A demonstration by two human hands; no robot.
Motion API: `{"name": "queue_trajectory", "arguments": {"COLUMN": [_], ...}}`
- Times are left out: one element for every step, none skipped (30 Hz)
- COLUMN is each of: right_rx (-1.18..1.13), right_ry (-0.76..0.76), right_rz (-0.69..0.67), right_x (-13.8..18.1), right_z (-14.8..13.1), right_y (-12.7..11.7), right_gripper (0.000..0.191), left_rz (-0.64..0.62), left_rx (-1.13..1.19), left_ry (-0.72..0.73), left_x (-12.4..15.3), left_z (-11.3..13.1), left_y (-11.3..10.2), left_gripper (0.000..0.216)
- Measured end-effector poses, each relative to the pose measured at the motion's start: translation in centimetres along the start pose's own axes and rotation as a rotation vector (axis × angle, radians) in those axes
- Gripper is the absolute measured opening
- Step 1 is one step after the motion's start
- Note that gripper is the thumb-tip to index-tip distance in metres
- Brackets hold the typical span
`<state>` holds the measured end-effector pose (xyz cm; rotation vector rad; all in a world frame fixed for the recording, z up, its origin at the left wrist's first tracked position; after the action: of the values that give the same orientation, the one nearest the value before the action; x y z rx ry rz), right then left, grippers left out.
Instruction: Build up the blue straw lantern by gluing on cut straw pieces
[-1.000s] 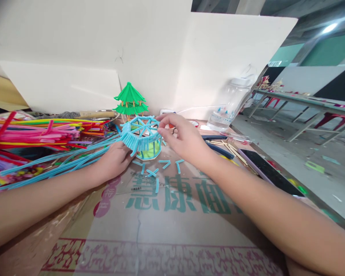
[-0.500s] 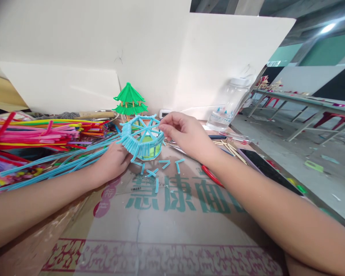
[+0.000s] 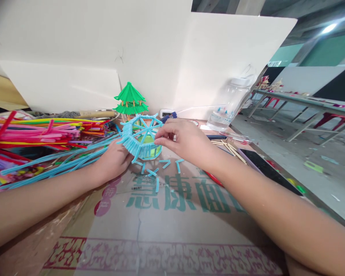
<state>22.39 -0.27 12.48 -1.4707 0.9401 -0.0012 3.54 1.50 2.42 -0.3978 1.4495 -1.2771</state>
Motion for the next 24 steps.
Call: {"name": "queue_trajectory", "arguments": {"right_rx": [0.011,0.024,0.036,0.047,0.058,0.070,0.083,0.095,0.106,0.112,0.111,0.097,0.067,0.018,-0.046,-0.124,-0.207,-0.288,-0.364,-0.434,-0.494,-0.543,-0.578,-0.601], "right_ry": [-0.014,-0.029,-0.043,-0.054,-0.063,-0.072,-0.079,-0.086,-0.095,-0.103,-0.111,-0.115,-0.115,-0.106,-0.087,-0.060,-0.029,0.004,0.031,0.052,0.069,0.084,0.100,0.115], "right_rz": [-0.002,-0.003,-0.007,-0.014,-0.023,-0.033,-0.043,-0.052,-0.056,-0.056,-0.049,-0.037,-0.018,0.002,0.023,0.042,0.062,0.080,0.095,0.104,0.109,0.107,0.103,0.104], "right_x": [0.0,0.0,0.0,0.0,0.1,0.1,0.1,0.1,0.1,0.1,0.1,0.1,0.1,0.1,0.1,0.1,0.2,0.2,0.3,0.3,0.3,0.2,0.2,0.2], "right_z": [-0.1,-0.3,-0.4,-0.5,-0.6,-0.8,-0.9,-0.9,-1.0,-1.0,-1.0,-0.9,-0.8,-0.8,-0.7,-0.6,-0.6,-0.6,-0.6,-0.7,-0.7,-0.8,-0.8,-0.7], "right_y": [0.0,0.0,0.0,0.0,0.1,0.1,0.1,0.1,0.2,0.2,0.3,0.3,0.3,0.3,0.2,0.2,0.0,-0.1,-0.3,-0.4,-0.5,-0.6,-0.7,-0.8], "right_gripper": [0.008,0.008,0.008,0.009,0.009,0.010,0.010,0.011,0.012,0.012,0.012,0.012,0.012,0.011,0.012,0.013,0.015,0.017,0.019,0.022,0.026,0.030,0.034,0.036], "left_rz": [0.000,0.001,0.002,0.002,0.001,-0.002,-0.006,-0.012,-0.015,-0.015,-0.011,-0.006,-0.001,0.004,0.008,0.010,0.010,0.008,0.007,0.006,0.006,0.005,0.005,0.003], "left_rx": [0.005,0.011,0.018,0.022,0.021,0.018,0.012,0.005,-0.001,-0.005,-0.007,-0.007,-0.005,-0.001,0.004,0.009,0.013,0.013,0.010,0.004,-0.002,-0.005,-0.005,-0.005], "left_ry": [0.000,0.000,0.002,0.003,0.003,0.000,-0.003,-0.005,-0.006,-0.006,-0.002,0.004,0.010,0.014,0.012,0.009,0.006,0.003,0.002,0.003,0.006,0.007,0.006,0.006], "left_x": [0.0,0.0,0.0,0.0,0.0,0.1,0.1,0.1,0.1,0.1,0.1,0.1,0.1,0.1,0.1,0.1,0.1,0.1,0.1,0.0,0.0,0.0,0.0,0.1], "left_z": [0.0,0.0,0.0,-0.1,-0.1,-0.1,-0.1,-0.1,-0.1,-0.1,0.0,0.0,0.0,0.0,0.0,0.0,-0.1,-0.1,-0.1,-0.2,-0.2,-0.2,-0.2,-0.2], "left_y": [0.0,0.0,0.0,0.0,0.0,0.0,0.1,0.1,0.1,0.1,0.1,0.1,0.1,0.1,0.1,0.1,0.1,0.1,0.2,0.2,0.2,0.3,0.3,0.3], "left_gripper": [0.026,0.026,0.026,0.026,0.026,0.026,0.026,0.025,0.025,0.025,0.025,0.025,0.026,0.026,0.026,0.026,0.026,0.026,0.026,0.026,0.026,0.026,0.026,0.025]}}
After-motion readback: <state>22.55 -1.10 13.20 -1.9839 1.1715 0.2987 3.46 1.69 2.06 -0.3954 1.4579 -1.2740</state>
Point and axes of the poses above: each hand's wrist, its own x-axis away from the middle knuckle, its own y-axis out of the palm, z = x × y, the point moved 5 cm from there along -x, towards the middle knuckle, and after that the axes turned 10 degrees about -y, right-handed, at the moved point
